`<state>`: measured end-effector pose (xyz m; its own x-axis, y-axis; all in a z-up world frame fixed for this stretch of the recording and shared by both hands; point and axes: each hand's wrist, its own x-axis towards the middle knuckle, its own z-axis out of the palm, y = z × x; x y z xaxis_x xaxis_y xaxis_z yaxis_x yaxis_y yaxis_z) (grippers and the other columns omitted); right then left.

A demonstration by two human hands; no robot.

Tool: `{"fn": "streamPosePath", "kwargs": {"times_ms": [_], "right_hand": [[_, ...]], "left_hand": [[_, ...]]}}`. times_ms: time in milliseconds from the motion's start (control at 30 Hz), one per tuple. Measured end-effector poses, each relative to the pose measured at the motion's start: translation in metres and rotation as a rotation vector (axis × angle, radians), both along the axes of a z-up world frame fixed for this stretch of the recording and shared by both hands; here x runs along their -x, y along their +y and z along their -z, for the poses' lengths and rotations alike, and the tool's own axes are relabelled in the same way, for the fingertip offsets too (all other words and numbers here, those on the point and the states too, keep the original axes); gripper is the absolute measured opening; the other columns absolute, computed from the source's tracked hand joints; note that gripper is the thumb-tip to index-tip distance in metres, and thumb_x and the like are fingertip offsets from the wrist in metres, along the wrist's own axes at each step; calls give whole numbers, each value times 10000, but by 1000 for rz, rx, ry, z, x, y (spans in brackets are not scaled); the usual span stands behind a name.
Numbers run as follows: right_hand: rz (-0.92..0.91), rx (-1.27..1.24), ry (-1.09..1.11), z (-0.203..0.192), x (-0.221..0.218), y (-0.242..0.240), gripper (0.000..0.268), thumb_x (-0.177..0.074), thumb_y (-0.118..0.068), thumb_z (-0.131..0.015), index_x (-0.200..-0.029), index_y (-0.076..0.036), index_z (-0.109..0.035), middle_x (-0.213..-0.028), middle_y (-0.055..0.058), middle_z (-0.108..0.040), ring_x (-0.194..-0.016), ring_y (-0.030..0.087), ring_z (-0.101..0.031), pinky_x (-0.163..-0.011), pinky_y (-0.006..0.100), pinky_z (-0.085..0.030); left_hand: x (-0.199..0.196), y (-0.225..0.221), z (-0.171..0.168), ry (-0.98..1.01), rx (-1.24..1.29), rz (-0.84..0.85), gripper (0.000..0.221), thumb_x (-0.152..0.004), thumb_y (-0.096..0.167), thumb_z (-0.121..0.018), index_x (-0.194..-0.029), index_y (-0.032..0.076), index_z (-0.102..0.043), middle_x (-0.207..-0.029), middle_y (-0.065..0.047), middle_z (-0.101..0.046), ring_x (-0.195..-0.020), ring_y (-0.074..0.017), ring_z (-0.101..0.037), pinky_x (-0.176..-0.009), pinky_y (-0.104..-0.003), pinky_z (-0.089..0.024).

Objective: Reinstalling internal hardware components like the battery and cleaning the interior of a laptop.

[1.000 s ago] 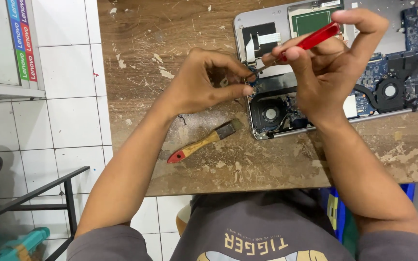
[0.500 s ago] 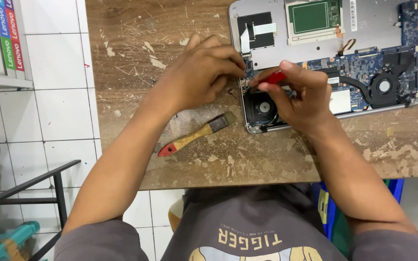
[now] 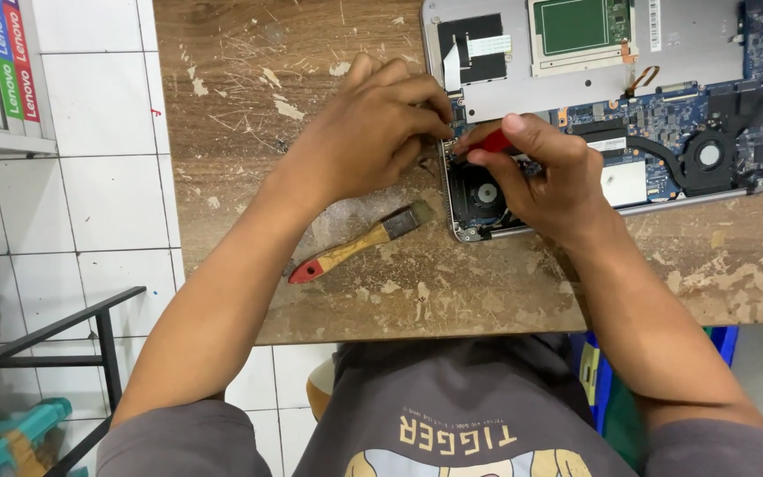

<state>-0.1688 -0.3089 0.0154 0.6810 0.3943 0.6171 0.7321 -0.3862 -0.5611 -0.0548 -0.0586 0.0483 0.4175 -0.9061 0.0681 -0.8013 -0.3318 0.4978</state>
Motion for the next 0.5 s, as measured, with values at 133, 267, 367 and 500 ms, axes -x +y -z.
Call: {"fn": "streamPosePath", "kwargs": {"times_ms": [133,267,367,500], "right_hand": [[-2,21,1,-2,2,0,736,-1112,226,-727,-1606,-90,-281,-1135,338,-735,-1064,442,-798,-969,507,-699],[-44,49,22,-14,2,2,795,-1120,227,-743,-1666,-123,-284,-1238,353,-736,-1141,427,-800,-952,447,-704],[-64,143,87,-27,4,2,841,-1145,205,-707,-1707,-186,-219,-1364,319,-735,-1201,388,-804,-946,403,-700],[-27,232,76,-29,6,2,876,-1155,179,-749,-1721,-203,-200,-1345,268,-765,-1162,353,-818,-865,369,-664]], "left_hand": [[0,1,3,-20,26,4,284,-1022,134,-683,-1264,176,-827,-1304,25,-732,-1303,-272,-551,-1095,-506,-341],[0,1,2,-15,27,6,277,-1020,131,-683,-1243,200,-831,-1293,24,-731,-1302,-275,-548,-1088,-499,-337],[1,1,1,-17,24,4,237,-1028,137,-678,-1194,194,-838,-1280,25,-735,-1290,-273,-555,-1082,-500,-347],[1,1,2,-25,22,-1,242,-1016,111,-678,-1177,198,-837,-1286,29,-739,-1296,-265,-562,-1079,-495,-356]]}}
